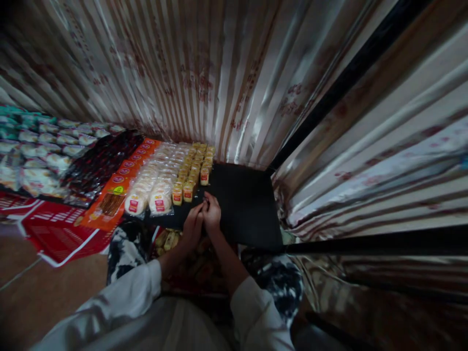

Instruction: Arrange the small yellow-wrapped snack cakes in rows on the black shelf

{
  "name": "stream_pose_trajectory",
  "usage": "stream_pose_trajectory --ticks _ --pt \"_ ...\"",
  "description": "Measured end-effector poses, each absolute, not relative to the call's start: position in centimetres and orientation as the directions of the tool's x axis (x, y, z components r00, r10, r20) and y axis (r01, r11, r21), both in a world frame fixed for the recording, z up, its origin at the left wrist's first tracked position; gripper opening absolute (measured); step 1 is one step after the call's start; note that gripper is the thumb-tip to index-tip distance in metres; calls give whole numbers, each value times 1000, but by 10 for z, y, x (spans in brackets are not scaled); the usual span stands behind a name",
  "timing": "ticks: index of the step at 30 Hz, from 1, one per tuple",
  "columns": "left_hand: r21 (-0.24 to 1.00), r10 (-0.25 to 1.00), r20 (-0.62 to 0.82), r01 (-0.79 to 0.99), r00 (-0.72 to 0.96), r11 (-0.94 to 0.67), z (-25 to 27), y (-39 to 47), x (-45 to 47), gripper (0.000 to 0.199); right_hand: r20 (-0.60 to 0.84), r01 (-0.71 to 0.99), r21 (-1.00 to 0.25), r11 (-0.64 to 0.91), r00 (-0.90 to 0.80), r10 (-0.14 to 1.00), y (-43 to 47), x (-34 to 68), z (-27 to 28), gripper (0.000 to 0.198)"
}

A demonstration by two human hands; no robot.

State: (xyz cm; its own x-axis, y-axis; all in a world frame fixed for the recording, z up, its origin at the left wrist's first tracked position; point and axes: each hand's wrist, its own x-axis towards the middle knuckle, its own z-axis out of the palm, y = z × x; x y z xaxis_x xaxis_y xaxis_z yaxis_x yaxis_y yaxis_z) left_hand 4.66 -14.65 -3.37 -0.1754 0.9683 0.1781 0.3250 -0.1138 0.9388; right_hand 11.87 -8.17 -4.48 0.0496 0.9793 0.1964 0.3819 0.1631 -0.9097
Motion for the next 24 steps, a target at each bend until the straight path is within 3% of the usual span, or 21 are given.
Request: stream_pose_trajectory --ticks 8,11,15,19,24 --pt "932 996 45 363 -81 -13 -54 -223 20 39 214 362 -887 286 -227 950 -177 132 -40 29" --pt "908 999 -47 415 -27 54 -71 -236 16 37 93 435 -880 192 -239 967 -201 140 -66 30" --pt "840 990 -138 530 -5 120 -92 -231 22 36 -68 529 -849 -5 -99 993 -209 151 -109 34" --pt "827 971 -229 540 74 154 -109 -214 35 39 -281 616 -769 -170 -86 956 -203 156 -130 39" --pt "797 929 -313 587 197 144 -126 -199 47 43 -416 771 -611 -181 -118 902 -191 159 -134 40"
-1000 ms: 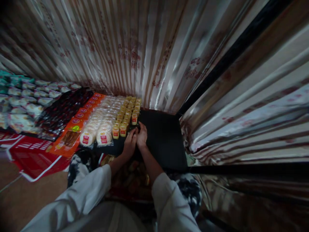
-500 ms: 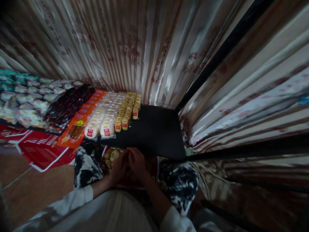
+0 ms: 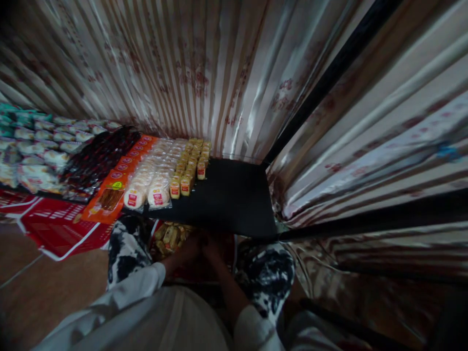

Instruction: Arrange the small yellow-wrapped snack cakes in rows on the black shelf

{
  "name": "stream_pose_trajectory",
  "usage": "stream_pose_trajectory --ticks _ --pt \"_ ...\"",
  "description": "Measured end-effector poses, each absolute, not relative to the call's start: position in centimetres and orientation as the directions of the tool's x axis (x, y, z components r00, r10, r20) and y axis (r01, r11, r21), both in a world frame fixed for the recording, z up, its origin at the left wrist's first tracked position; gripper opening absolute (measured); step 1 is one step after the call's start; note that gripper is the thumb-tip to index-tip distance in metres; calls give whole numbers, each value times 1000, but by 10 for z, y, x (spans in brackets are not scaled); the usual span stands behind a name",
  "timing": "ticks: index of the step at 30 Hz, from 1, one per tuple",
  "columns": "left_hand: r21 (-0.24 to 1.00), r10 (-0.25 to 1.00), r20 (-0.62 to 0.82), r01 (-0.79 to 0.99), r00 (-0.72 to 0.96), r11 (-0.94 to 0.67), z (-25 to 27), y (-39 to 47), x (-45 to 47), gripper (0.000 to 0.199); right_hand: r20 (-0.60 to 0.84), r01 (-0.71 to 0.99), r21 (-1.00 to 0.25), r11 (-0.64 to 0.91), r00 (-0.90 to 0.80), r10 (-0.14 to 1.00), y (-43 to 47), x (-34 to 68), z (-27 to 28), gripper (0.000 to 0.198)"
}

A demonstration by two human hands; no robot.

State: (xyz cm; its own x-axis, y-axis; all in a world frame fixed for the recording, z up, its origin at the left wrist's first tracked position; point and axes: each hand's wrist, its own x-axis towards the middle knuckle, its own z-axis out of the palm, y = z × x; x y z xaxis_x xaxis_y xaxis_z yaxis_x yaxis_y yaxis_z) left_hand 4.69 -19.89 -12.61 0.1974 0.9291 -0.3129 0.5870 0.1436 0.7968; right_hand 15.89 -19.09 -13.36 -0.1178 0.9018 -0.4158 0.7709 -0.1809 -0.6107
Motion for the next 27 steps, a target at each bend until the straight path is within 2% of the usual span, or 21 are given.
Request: stream_pose_trajectory --ticks 4,10,14,20,27 --pt "804 941 -295 576 168 149 -131 -199 49 42 -425 749 -636 -186 -139 894 -186 159 -137 39" --pt "804 954 -299 546 27 237 -127 -206 47 42 -323 683 -687 -249 20 946 -188 154 -145 31" --pt "784 932 -362 534 -19 316 -129 -204 48 40 -325 666 -687 -291 76 943 -189 147 -150 25" --pt "767 902 -429 512 -41 387 -126 -197 47 34 -303 648 -704 -292 97 948 -191 142 -156 27" --pt "764 905 -415 503 -97 404 -115 -203 38 35 -288 593 -759 -268 62 955 -192 150 -149 30"
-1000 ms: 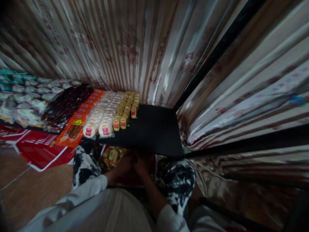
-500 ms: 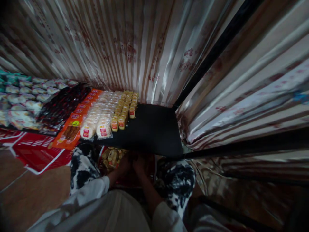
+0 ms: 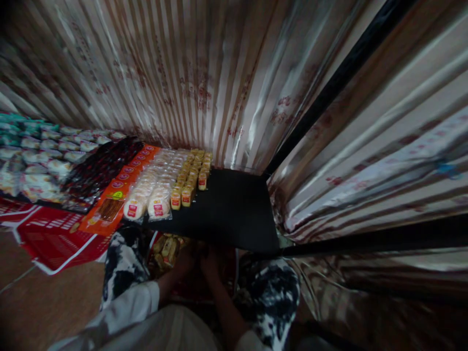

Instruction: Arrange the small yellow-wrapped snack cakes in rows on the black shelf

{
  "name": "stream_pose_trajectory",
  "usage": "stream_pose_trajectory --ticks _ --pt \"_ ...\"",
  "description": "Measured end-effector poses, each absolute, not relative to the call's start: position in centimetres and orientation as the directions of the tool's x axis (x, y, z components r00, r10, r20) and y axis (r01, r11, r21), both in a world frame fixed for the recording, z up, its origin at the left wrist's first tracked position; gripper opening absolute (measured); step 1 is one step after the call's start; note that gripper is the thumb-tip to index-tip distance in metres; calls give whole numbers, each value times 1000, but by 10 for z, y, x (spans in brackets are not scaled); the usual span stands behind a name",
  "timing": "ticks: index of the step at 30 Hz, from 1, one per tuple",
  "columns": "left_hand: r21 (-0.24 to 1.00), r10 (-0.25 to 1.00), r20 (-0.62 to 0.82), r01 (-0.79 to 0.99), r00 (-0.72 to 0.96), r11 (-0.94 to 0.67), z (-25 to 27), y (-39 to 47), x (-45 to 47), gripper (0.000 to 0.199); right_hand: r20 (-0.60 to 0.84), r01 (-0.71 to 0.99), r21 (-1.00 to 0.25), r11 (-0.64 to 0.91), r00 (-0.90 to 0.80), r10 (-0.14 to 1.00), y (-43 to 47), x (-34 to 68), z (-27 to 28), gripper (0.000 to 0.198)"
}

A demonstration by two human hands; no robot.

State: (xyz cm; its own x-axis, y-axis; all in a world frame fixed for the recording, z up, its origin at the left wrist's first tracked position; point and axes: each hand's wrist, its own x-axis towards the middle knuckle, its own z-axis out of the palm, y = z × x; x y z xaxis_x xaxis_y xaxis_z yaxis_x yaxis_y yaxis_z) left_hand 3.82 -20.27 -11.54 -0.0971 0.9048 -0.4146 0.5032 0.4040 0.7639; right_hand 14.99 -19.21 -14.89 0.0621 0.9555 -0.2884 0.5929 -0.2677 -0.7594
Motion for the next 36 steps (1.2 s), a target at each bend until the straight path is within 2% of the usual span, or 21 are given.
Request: stream_pose_trajectory --ticks 4,7,12,15,23,27,31,36 --pt "805 939 -328 491 -99 333 -109 -215 24 36 -300 529 -817 -228 -53 952 -202 152 -132 29" --pt "845 961 -254 459 -106 274 -106 -223 15 35 -264 502 -838 -212 -35 964 -210 150 -114 33" --pt "947 986 -143 276 -86 162 -92 -228 10 34 -206 437 -887 -150 -84 975 -213 151 -74 34" --pt "960 993 -79 262 -82 98 -76 -225 9 36 -175 385 -915 -119 -114 978 -210 152 -52 32" --pt "970 993 -69 227 -96 90 -38 -203 14 35 -68 306 -951 -40 -82 994 -191 148 -32 28" --pt "943 984 -44 318 -174 98 -29 -187 23 36 -35 255 -967 -19 -57 998 -169 146 -29 27" --pt "883 964 100 468 -244 27 -24 -177 32 36 -9 251 -968 -14 21 1000 -142 147 -30 28" --pt "884 958 191 462 -212 -74 -25 -162 40 37 47 345 -939 17 78 996 -105 145 -31 31"
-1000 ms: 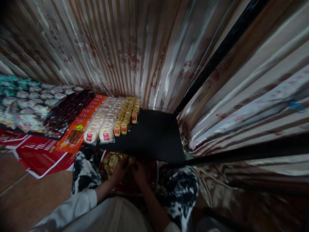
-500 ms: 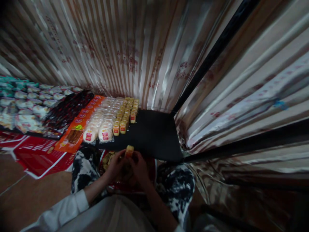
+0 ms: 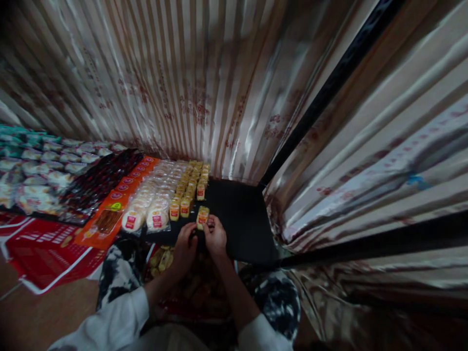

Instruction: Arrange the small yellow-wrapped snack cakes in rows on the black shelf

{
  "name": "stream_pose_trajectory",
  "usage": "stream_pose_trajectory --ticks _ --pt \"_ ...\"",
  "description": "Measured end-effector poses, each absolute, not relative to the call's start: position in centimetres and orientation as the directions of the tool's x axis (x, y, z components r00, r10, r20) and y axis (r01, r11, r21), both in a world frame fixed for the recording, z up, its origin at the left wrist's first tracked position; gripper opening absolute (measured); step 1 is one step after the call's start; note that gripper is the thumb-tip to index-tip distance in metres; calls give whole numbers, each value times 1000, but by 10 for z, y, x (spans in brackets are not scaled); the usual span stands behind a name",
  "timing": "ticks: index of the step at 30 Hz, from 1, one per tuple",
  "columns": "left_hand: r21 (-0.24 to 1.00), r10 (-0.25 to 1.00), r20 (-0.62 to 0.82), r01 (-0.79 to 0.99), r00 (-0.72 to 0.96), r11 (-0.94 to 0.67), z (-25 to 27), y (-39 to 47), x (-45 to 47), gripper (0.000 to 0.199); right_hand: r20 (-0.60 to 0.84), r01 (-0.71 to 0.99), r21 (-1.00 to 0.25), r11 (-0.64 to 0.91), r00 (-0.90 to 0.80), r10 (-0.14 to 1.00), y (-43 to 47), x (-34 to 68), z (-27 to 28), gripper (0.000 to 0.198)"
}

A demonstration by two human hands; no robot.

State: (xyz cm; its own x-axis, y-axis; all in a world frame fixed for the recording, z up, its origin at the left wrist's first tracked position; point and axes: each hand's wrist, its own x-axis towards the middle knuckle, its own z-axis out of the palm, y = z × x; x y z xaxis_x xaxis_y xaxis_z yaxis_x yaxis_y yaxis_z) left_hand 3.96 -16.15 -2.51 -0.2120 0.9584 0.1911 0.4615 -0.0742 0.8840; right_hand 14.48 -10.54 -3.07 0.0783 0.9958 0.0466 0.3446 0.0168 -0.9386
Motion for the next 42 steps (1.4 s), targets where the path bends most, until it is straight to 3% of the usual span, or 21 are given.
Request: stream_pose_trajectory --ticks 7,10,21,27,42 --pt "932 976 43 361 -212 37 -26 -124 47 42 87 551 -833 42 55 995 -63 135 -29 29" --pt "953 979 44 301 -197 17 -26 -112 49 46 115 591 -804 64 48 992 -48 130 -30 28" --pt "971 981 19 239 -191 28 -35 -88 50 50 186 609 -782 134 22 982 -21 121 -39 32" --pt "980 978 73 194 -195 -35 -41 -85 50 50 201 588 -796 139 41 979 -21 119 -44 36" --pt "965 975 76 261 -211 -19 -50 -78 55 47 164 563 -818 116 35 986 -19 116 -50 42"
